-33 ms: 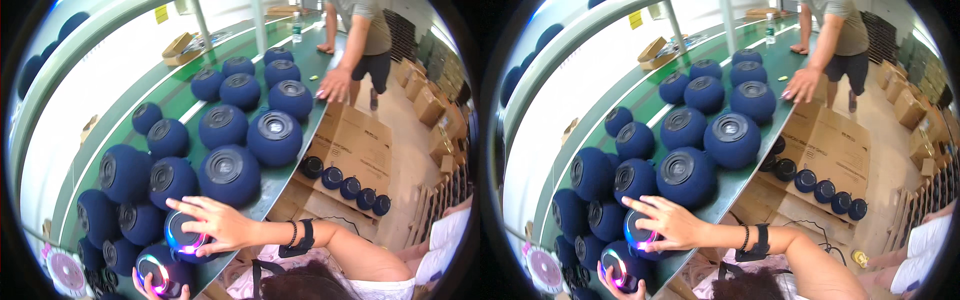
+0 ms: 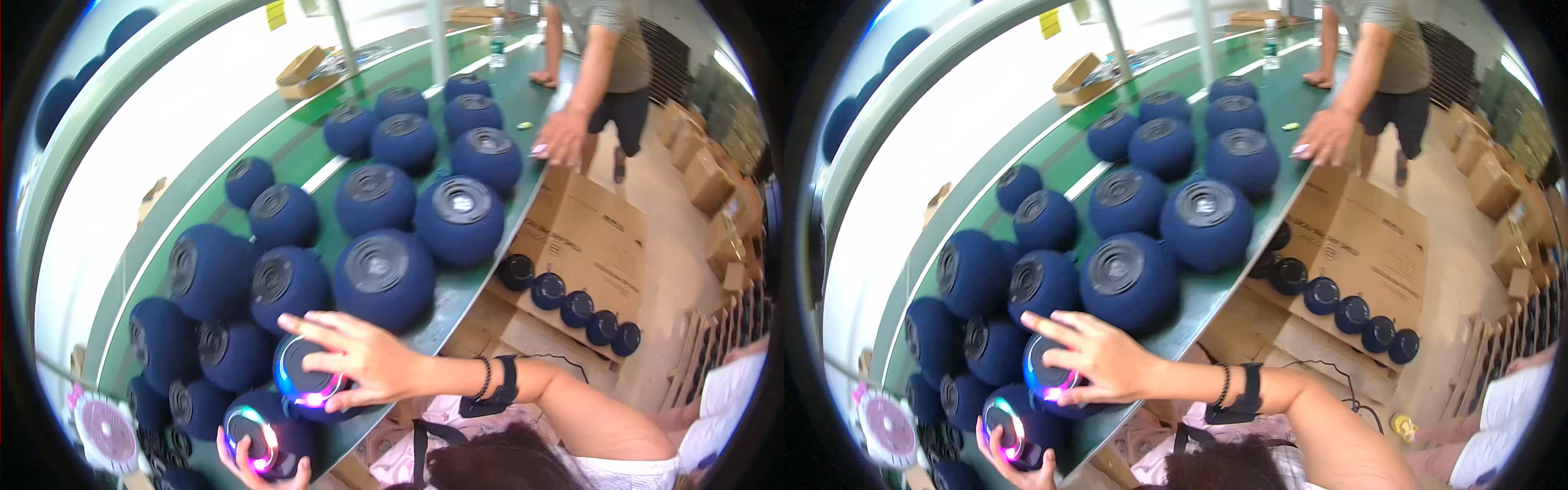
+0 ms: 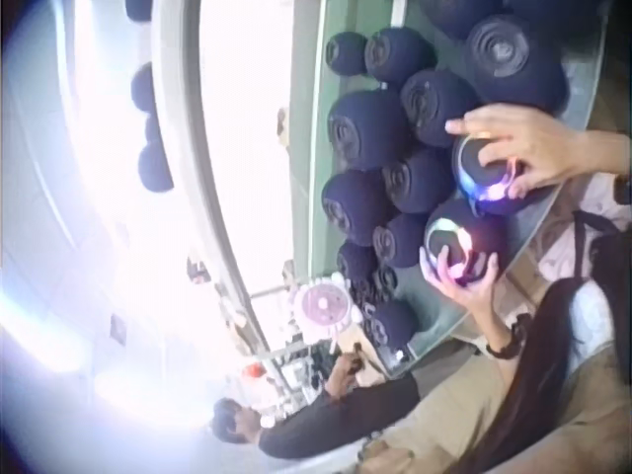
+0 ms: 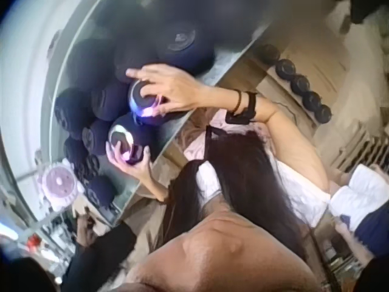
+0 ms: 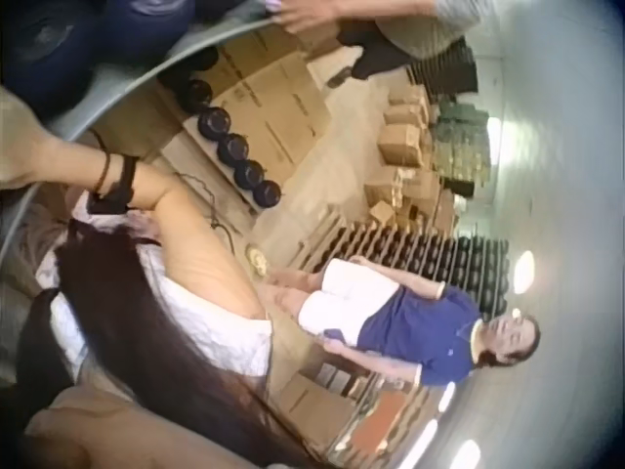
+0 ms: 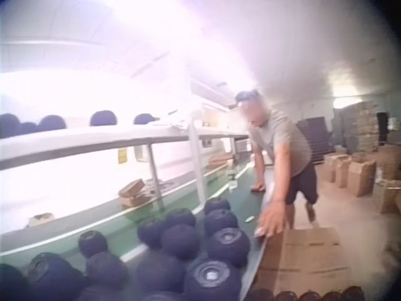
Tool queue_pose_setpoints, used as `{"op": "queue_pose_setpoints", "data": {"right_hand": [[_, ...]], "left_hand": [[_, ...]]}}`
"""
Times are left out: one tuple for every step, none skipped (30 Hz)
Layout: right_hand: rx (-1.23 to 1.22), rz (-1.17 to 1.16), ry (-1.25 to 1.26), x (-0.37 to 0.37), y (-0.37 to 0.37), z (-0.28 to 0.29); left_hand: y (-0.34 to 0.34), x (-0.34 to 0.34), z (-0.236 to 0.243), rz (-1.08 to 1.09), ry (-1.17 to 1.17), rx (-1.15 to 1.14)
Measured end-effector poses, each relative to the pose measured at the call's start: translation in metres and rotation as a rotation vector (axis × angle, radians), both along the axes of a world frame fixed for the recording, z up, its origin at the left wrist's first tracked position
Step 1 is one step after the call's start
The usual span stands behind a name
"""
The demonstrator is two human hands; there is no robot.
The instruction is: Testing the light and function of portable Bluetooth speakers on an assembly line.
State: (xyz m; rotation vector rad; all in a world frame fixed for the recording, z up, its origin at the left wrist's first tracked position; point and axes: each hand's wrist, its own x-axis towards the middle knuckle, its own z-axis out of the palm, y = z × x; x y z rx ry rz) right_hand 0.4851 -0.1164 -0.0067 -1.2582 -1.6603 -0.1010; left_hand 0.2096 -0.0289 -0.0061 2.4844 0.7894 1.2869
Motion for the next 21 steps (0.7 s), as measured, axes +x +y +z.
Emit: {"op": "queue_pose_setpoints", "data": {"right_hand": [[0.004,0.008,-0.014,0.001,-0.002,0.002],[-0.003,0.024,-0.026,0.001,0.0,0.002],[-0.045,0.032,-0.04,0.009,-0.002,0.001],[-0.074,0.035,-0.018,0.011,-0.004,0.002],[-0.075,0.036,-0.024,0.015,-0.005,0.001],[-0.06,0.016,-0.042,0.015,-0.005,0.002],[-0.082,0.019,-0.024,0.015,-0.007,0.004],[-0.108,0.026,-0.007,0.014,-0.007,0.004],[-0.113,0.034,0.012,0.012,-0.008,0.006],[-0.12,0.034,0.031,0.011,-0.01,0.007],[-0.125,0.009,-0.01,0.009,-0.009,0.007],[-0.118,0.023,0.031,0.006,-0.01,0.009],[-0.128,0.05,0.08,0.003,-0.01,0.011],[-0.142,0.066,0.13,0.003,-0.013,0.014],[-0.143,0.052,0.129,0.003,-0.015,0.019],[-0.247,0.011,0.002,0.004,-0.016,0.027],[-0.358,-0.036,-0.119,0.006,-0.016,0.031],[-0.362,-0.036,-0.121,0.011,-0.017,0.036],[-0.37,-0.046,-0.172,0.013,-0.016,0.039],[-0.378,-0.052,-0.219,0.012,-0.011,0.039],[-0.384,-0.042,-0.248,0.006,-0.005,0.04]], "left_hand": [[-0.002,-0.01,-0.01,0.023,-0.024,-0.027],[-0.006,-0.005,-0.003,0.058,-0.05,-0.052],[-0.004,0.002,-0.007,0.063,-0.03,-0.06],[-0.004,0.006,-0.008,0.084,-0.006,-0.066],[-0.005,0.01,-0.008,0.064,-0.007,-0.09],[-0.004,0.012,-0.006,0.045,-0.01,-0.11],[-0.005,0.013,-0.004,0.042,-0.02,-0.118],[-0.007,0.011,-0.004,0.043,-0.031,-0.128],[-0.007,0.01,-0.004,0.053,-0.037,-0.128],[-0.009,0.007,-0.003,0.062,-0.009,-0.124],[-0.008,0.005,-0.003,0.055,-0.017,-0.094],[-0.007,0.003,-0.004,0.04,-0.025,-0.065],[-0.007,0.0,-0.008,0.043,-0.026,-0.062],[-0.008,-0.001,-0.015,0.03,-0.156,-0.135],[-0.009,-0.002,-0.021,0.01,-0.284,-0.211],[-0.011,0.001,-0.023,-0.011,-0.284,-0.216],[-0.014,0.005,-0.024,0.029,-0.327,-0.313],[-0.015,0.015,-0.025,0.041,-0.366,-0.412],[-0.013,0.015,-0.028,0.068,-0.29,-0.359],[-0.009,0.003,-0.033,0.121,-0.166,-0.252],[-0.008,-0.004,-0.035,0.119,-0.194,-0.239]]}}
